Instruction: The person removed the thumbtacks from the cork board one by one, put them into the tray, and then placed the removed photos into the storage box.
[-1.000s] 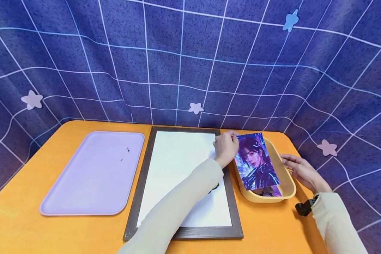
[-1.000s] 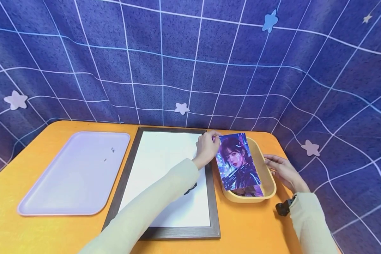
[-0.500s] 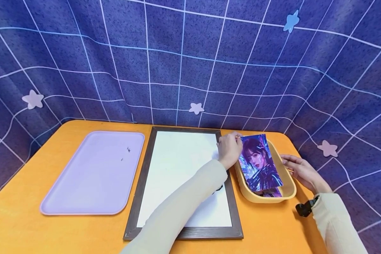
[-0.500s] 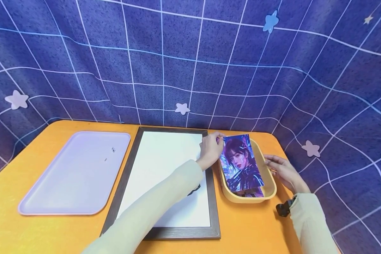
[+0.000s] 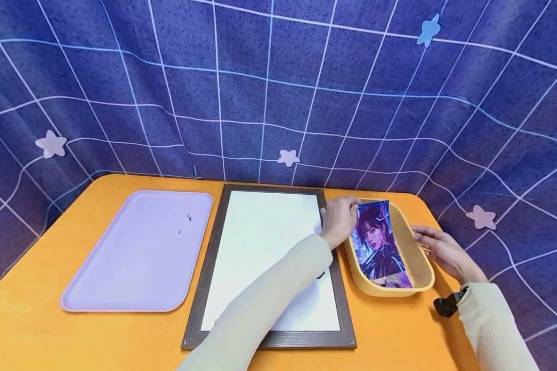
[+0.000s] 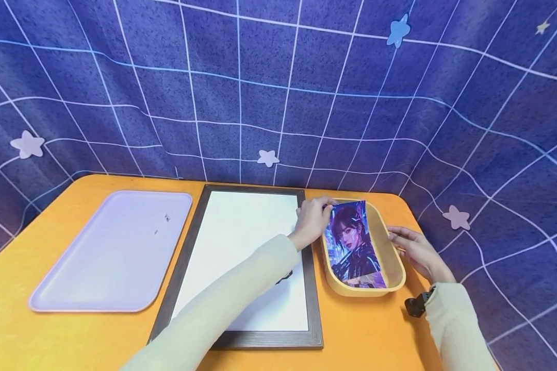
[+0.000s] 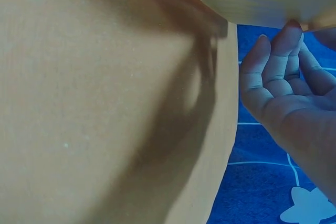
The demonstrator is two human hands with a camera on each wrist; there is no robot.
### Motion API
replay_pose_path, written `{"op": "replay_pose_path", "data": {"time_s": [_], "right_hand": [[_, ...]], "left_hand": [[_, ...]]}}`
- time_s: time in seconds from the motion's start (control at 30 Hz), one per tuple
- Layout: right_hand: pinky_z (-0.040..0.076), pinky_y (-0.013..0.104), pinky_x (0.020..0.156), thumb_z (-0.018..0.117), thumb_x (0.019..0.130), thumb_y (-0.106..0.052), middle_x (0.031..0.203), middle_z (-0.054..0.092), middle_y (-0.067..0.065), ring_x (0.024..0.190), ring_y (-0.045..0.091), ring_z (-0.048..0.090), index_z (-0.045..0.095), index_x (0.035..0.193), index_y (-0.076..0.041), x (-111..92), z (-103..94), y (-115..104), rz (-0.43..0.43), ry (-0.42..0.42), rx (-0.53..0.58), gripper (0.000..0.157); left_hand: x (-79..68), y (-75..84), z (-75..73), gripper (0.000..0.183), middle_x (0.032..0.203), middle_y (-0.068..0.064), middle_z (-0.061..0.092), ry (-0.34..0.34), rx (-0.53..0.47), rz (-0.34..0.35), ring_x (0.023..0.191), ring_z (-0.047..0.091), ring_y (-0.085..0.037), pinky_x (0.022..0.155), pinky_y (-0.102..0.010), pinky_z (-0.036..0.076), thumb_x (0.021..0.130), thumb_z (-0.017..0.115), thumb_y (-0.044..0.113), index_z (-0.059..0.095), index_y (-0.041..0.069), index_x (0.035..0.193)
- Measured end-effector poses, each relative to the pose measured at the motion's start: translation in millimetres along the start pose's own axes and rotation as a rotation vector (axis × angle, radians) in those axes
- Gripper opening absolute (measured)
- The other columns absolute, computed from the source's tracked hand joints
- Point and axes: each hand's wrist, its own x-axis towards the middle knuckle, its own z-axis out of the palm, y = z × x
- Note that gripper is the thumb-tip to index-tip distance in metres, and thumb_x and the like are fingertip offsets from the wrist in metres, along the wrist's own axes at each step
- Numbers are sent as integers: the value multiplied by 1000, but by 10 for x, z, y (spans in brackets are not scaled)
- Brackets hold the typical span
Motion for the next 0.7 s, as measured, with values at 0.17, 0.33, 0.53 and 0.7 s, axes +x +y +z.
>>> {"op": "replay_pose_path", "data": {"time_s": [0.17,0.33,0.53,0.7], "right_hand": [[49,20,76,42,96,-7,101,64,-9,91,3,60,54,116,-16,-8,10,-19,-2,-4,5,25],[49,19,77,41,96,-7,102,64,-9,91,2,60,54,116,-16,-15,7,-22,-6,-9,11,25],[48,18,75,42,96,-10,100,62,-10,90,1,58,56,113,-19,-25,2,-10,4,14,-11,24],[47,18,74,43,96,-12,101,62,-12,89,1,58,57,114,-18,-31,4,2,12,33,-37,23]], "left_hand": [[0,-16,-10,23,109,8,65,-96,81,57,103,54,-21,82,-36,36,94,49,21,66,27,108],[13,-18,-19,28,120,7,59,-235,156,111,105,48,-20,85,-35,33,91,52,16,62,27,115],[38,-19,-35,38,126,8,54,-338,195,167,107,40,-18,87,-34,28,89,54,13,55,25,125],[51,-36,-48,42,129,9,52,-369,183,199,113,38,-18,92,-36,26,90,52,14,49,26,130]]}}
